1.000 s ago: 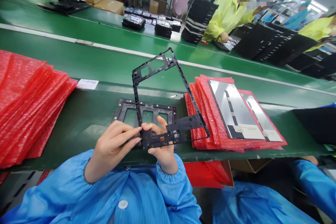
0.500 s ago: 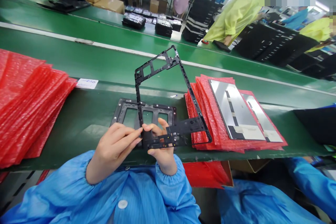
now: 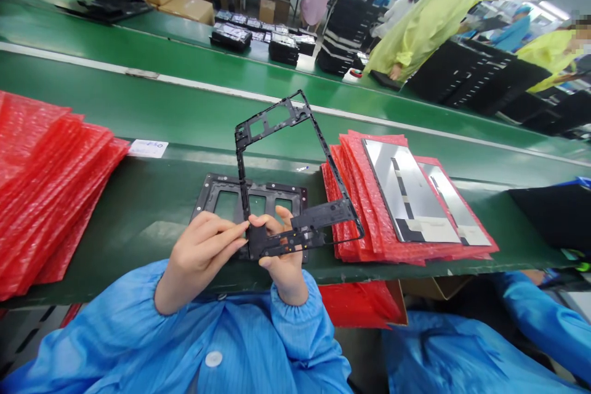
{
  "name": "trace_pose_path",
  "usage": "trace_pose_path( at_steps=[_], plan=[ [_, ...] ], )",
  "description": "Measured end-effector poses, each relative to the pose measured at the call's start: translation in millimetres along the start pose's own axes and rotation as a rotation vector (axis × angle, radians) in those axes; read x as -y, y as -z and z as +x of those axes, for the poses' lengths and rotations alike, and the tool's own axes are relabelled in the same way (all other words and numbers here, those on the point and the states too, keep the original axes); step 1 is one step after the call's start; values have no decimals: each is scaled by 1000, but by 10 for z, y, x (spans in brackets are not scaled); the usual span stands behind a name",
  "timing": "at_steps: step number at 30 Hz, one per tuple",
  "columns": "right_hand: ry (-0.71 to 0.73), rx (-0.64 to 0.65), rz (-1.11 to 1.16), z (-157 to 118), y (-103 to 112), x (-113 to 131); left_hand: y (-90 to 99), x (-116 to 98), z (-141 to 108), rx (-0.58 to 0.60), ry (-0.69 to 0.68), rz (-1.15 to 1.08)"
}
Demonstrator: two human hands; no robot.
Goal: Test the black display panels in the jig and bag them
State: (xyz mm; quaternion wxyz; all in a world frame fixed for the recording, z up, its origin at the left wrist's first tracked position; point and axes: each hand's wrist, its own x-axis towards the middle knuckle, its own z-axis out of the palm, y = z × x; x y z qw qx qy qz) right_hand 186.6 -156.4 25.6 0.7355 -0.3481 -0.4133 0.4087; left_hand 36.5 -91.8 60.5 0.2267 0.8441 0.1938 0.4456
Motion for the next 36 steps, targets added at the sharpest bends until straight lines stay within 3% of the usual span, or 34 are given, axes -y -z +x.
trace_pose_path(
  at_steps=[3, 5, 7, 9, 11, 15, 24, 30, 36],
  plan=[
    [57, 13, -30, -14, 8, -17, -29, -39, -26, -24, 295, -222],
    [92, 2, -63, -31, 8, -19, -55, -82, -31, -20, 600, -543],
    [111, -2, -80, -46, 5, -12, -67, -131, -14, 67, 841, -954],
    [123, 3, -88, -57, 5, -2, -60, -176, 20, 207, 961, -1310],
    [129, 4, -103, -62, 10, 6, -44, -208, 56, 279, 1026, -1516],
    [129, -2, -104, -64, 27, 3, -40, -219, 89, 241, 1060, -1645],
    [85, -77, -52, -96, 11, -13, -115, -192, 84, 208, 1034, -1667],
    [59, -95, 9, -92, -26, -40, -259, -188, 14, 47, 956, -1723],
    [51, -153, 23, -95, -85, -45, -328, -218, -27, -17, 927, -1756]
  ],
)
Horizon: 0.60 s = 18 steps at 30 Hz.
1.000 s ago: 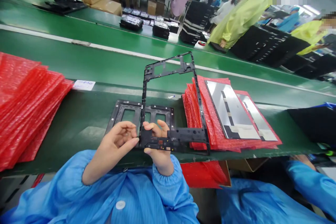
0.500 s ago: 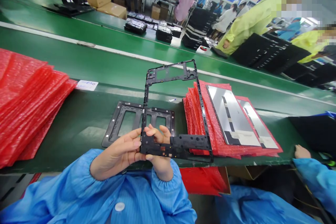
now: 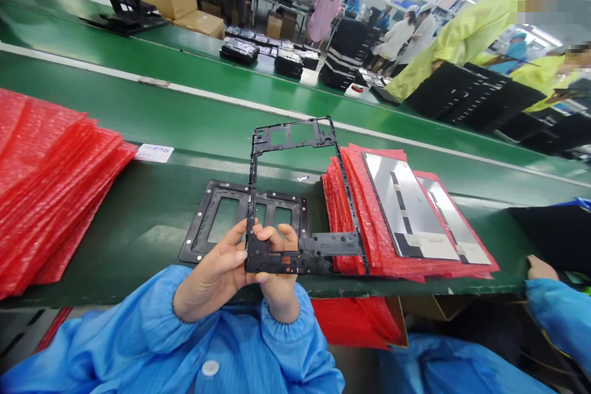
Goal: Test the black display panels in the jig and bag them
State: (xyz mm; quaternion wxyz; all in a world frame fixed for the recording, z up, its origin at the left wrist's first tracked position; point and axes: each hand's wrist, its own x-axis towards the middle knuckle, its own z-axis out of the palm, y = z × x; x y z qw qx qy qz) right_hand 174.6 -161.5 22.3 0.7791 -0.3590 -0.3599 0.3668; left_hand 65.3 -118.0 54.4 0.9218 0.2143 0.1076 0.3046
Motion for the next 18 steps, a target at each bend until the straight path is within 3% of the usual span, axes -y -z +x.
trace_pose_path(
  at_steps=[12, 18],
  plan=[
    [-14, -15, -13, -27, -14, -2, -33, 52, 11, -70, -19, -42],
    [-31, -56, 34, 1, 2, 22, 7, 30, 7, 59, 10, -13]
  ],
)
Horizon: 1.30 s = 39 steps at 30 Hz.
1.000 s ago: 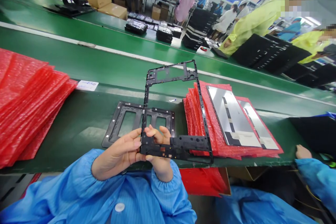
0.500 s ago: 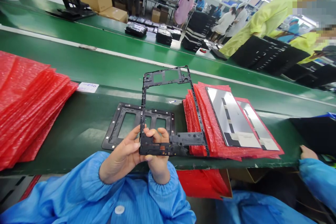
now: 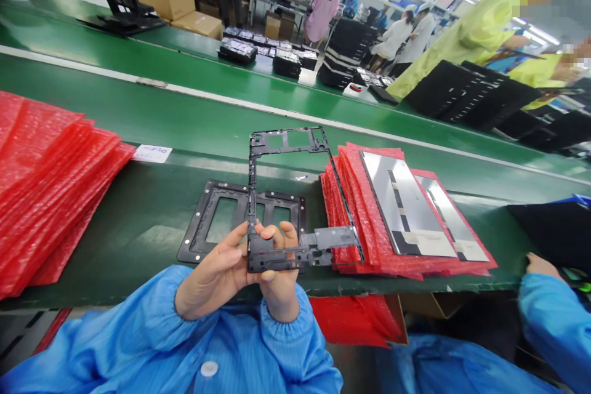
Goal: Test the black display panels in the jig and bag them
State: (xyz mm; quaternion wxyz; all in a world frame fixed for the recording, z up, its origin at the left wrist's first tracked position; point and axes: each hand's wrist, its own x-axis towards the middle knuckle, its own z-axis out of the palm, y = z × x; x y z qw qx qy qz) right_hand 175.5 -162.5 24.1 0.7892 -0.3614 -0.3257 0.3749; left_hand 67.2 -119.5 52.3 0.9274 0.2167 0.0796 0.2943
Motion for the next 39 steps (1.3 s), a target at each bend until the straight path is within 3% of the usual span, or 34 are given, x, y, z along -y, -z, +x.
trace_pose_path(
  at_steps=[7, 10, 12, 14, 16, 18, 22, 39],
  plan=[
    [-84, -35, -8, 36, 78, -8, -20, -25, 25, -7, 52, 100],
    [-91, -36, 28, 43, 93, -25, 15, 13, 34, -91, 11, 222],
    [-64, -18, 63, 53, 96, -36, 54, 32, 29, -215, -136, 404],
    [-36, 12, 74, 60, 99, -44, 84, 17, 13, -323, -391, 646],
    [-15, 35, 43, 60, 102, -47, 92, -44, -8, -322, -630, 917],
    [-1, 46, -8, 50, 107, -44, 78, -136, -25, -236, -750, 1159],
    [15, 96, -40, 25, 118, -22, 34, -300, -35, -116, -685, 1398],
    [-12, 109, -48, 21, 142, 19, -38, -475, -33, 60, -533, 1543]
  ],
)
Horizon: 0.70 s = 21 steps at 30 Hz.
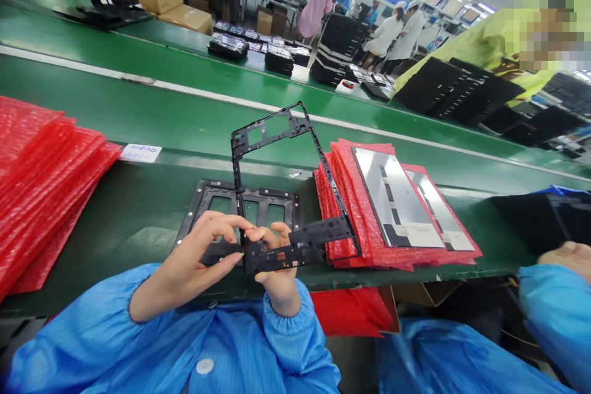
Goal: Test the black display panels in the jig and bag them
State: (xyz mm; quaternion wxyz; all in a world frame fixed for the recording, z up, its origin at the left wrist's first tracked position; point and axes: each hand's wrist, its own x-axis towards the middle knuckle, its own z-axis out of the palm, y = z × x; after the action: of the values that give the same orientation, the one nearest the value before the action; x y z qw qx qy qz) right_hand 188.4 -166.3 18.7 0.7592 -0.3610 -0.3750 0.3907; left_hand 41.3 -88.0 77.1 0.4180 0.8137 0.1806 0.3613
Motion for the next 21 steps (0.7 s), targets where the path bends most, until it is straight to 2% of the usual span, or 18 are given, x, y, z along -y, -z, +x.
trace_pose_path(
  at_steps=[3, 10, 21],
  plan=[
    [-9, -26, 2, 1, -13, -8, -18, 15, 7, -18, -20, 4],
    [-103, -2, 74, -36, -70, 20, -41, 74, -17, -142, -180, 95],
    [-50, 71, 209, 47, -45, -9, -62, 21, -33, -132, -34, 25]
  ],
)
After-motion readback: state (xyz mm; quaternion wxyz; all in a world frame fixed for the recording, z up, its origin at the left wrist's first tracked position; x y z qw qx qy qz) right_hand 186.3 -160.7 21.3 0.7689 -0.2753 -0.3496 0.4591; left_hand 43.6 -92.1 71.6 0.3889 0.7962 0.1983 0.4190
